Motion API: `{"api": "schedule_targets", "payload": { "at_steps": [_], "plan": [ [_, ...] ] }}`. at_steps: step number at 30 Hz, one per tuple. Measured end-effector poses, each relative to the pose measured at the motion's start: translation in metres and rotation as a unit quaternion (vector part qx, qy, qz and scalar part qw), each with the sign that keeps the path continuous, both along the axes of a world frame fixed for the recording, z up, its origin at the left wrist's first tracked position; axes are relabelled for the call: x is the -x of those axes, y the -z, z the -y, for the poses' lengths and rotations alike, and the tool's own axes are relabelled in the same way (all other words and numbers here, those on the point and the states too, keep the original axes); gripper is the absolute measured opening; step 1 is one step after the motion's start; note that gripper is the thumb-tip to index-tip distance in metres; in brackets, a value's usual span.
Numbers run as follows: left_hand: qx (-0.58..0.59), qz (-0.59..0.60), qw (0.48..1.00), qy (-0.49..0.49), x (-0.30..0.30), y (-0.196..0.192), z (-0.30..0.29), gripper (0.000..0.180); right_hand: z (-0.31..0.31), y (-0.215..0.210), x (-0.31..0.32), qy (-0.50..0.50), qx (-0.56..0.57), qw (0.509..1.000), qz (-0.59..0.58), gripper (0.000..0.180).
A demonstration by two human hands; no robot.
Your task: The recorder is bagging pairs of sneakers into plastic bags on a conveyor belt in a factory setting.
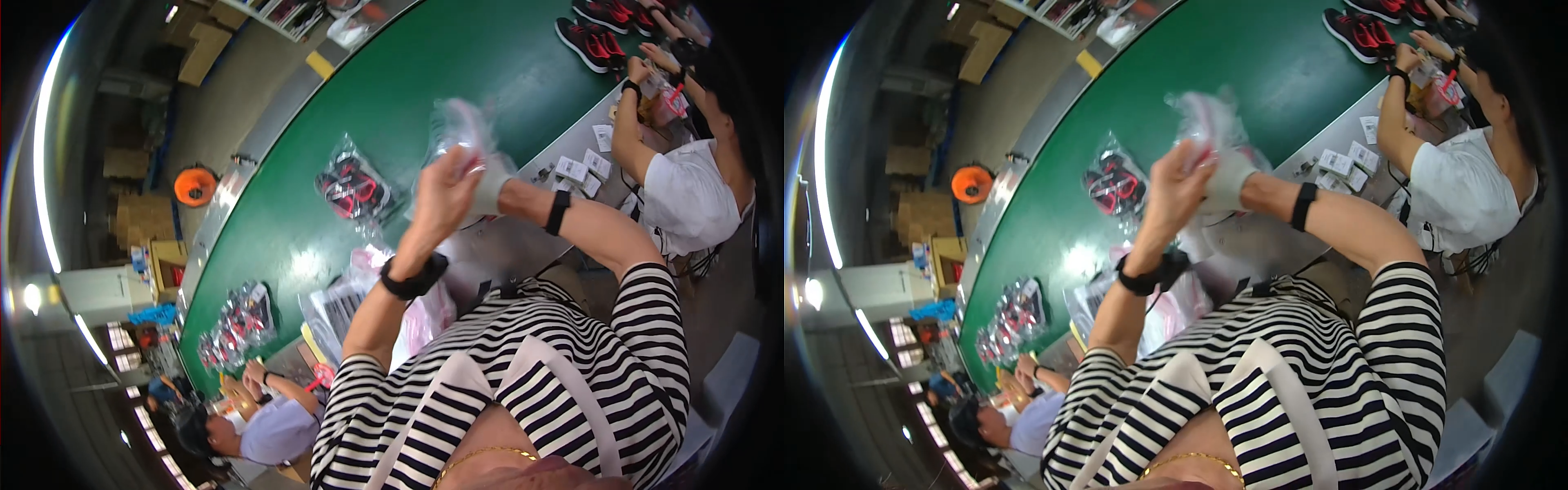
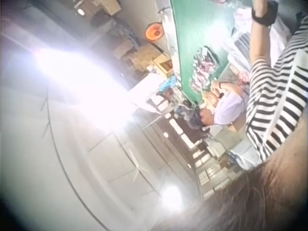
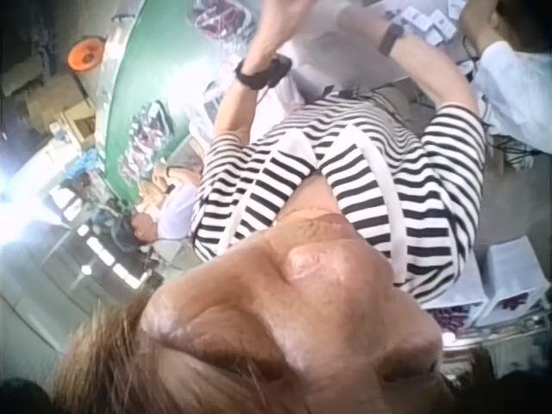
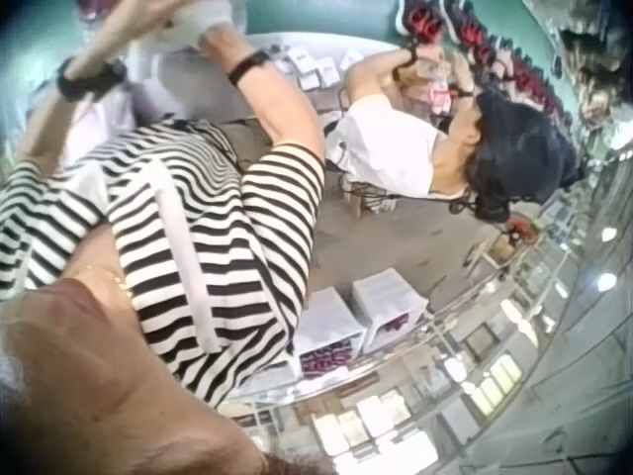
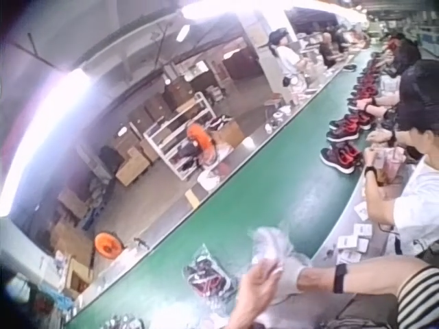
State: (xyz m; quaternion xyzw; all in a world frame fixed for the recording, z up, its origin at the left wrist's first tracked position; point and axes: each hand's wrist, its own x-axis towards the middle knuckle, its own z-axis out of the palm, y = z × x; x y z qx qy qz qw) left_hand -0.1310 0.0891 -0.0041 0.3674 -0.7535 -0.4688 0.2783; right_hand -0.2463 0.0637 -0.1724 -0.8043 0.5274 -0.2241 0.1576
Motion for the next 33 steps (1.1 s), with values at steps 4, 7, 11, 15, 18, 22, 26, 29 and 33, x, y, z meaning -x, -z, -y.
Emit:
{"api": "schedule_targets", "payload": {
  "at_steps": [4, 7, 11, 15, 18, 22, 26, 29, 33],
  "plan": [
    [0.074, 0.156, 0.984, 0.049, -0.009, -0.017, 0.006, 0.02, 0.004, -0.051, -0.001, 0.112, 0.004, 0.992, -0.061, 0.032],
    [0.061, 0.189, 0.98, 0.006, -0.009, -0.012, 0.008, 0.027, 0.031, -0.04, -0.016, 0.124, 0.011, 0.992, -0.038, 0.03],
    [0.031, 0.192, 0.98, 0.035, -0.008, -0.018, 0.016, 0.023, 0.046, -0.026, -0.034, 0.079, 0.005, 0.997, 0.006, 0.029],
    [-0.133, -0.053, 0.982, -0.12, -0.027, 0.004, 0.044, 0.012, 0.046, -0.001, -0.052, 0.048, -0.011, 0.998, 0.05, 0.027],
    [-0.274, -0.239, 0.909, -0.204, -0.063, 0.008, 0.063, 0.028, -0.015, 0.014, -0.032, 0.024, -0.289, 0.956, 0.043, 0.031],
    [-0.371, -0.348, 0.845, -0.167, -0.07, 0.014, 0.06, 0.032, -0.07, 0.017, 0.013, 0.095, -0.318, 0.929, 0.164, 0.043],
    [-0.384, -0.325, 0.854, -0.129, -0.049, 0.036, 0.035, 0.029, -0.084, -0.049, 0.023, 0.146, -0.414, 0.769, 0.465, 0.062],
    [-0.369, -0.25, 0.89, -0.097, -0.033, 0.044, 0.003, 0.022, -0.082, -0.088, -0.006, 0.056, -0.302, 0.811, 0.498, 0.068],
    [-0.346, -0.268, 0.897, -0.066, -0.056, 0.044, 0.0, 0.02, -0.101, -0.104, -0.008, 0.08, -0.319, 0.834, 0.443, 0.047]
  ]
}}
